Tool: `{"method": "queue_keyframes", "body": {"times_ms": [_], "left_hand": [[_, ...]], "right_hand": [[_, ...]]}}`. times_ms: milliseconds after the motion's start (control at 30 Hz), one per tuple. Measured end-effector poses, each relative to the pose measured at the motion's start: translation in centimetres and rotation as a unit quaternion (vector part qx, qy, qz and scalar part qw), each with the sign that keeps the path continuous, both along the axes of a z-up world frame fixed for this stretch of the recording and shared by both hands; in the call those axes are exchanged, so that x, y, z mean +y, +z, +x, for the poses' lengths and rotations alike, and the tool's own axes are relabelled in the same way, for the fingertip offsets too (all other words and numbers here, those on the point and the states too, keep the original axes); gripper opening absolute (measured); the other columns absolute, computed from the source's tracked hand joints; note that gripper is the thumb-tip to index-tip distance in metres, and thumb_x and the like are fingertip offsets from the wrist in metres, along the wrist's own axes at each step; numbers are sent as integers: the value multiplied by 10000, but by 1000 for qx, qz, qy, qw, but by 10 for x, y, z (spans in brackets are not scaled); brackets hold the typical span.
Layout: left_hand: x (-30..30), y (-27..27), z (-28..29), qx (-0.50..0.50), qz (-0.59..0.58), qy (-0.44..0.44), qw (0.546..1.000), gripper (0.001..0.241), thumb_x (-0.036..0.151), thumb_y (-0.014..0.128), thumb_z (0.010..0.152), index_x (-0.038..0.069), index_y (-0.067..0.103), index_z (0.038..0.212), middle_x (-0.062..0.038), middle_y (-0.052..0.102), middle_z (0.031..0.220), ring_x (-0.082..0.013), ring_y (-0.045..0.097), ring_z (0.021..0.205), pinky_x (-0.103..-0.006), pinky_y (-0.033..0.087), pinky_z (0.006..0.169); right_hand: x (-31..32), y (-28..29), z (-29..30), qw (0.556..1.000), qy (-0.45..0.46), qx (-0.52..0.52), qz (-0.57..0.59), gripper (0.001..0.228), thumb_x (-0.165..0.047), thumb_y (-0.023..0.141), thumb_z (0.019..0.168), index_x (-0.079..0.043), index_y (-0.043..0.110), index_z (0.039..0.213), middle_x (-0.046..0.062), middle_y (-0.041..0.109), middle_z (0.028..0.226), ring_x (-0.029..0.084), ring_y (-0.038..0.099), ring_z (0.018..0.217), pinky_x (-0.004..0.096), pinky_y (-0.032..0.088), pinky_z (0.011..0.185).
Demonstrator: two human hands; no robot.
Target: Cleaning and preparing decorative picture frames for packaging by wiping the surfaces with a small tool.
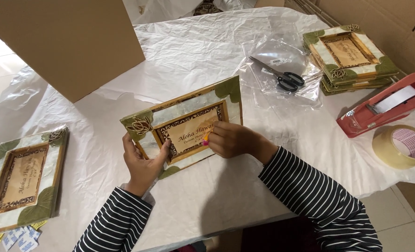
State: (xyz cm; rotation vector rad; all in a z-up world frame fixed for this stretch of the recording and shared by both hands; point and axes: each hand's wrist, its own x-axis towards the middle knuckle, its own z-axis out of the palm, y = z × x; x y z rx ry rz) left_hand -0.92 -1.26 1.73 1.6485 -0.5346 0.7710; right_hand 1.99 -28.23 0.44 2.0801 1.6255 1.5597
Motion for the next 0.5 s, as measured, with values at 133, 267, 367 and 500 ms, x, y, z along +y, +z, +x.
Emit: {"method": "queue_keyframes", "body": {"times_ms": [133, 267, 367, 500], "left_hand": [[0, -1, 1, -4, -2, 2, 1000, 735, 44, 923, 714, -34, 446, 1268, -244, 695, 1057, -340, 716, 1002, -442, 596, 816], [3, -2, 3, -11, -1, 2, 1000, 743, 37, 917, 719, -35, 445, 1289, -245, 691, 1071, -348, 701, 1034, -440, 587, 827], [5, -7, 7, -14, -1, 6, 1000, 748, 19, 917, 713, -36, 451, 1295, -246, 696, 1069, -347, 705, 1028, -437, 586, 829], [4, -4, 6, -23, 7, 13, 1000, 734, 24, 918, 714, -36, 455, 1280, -248, 696, 1058, -366, 706, 1022, -454, 597, 815]], "right_hand": [[1, -17, 6, 1000, 11, -13, -6, 199, -135, 666, 920, -115, 642, 724, 54, 591, 766, 182, 628, 699, 374, 542, 943], [14, 5, -11, 999, 44, 16, -23, 165, -141, 629, 985, -85, 695, 845, 91, 673, 867, 200, 680, 772, 370, 536, 961], [23, 14, -19, 996, 62, 44, -37, 142, -149, 628, 998, -75, 721, 922, 96, 728, 938, 191, 712, 820, 359, 549, 951], [35, 30, -28, 997, 70, 4, -24, 131, -124, 625, 1024, -73, 746, 1020, 86, 739, 1054, 194, 713, 937, 346, 554, 966]]}}
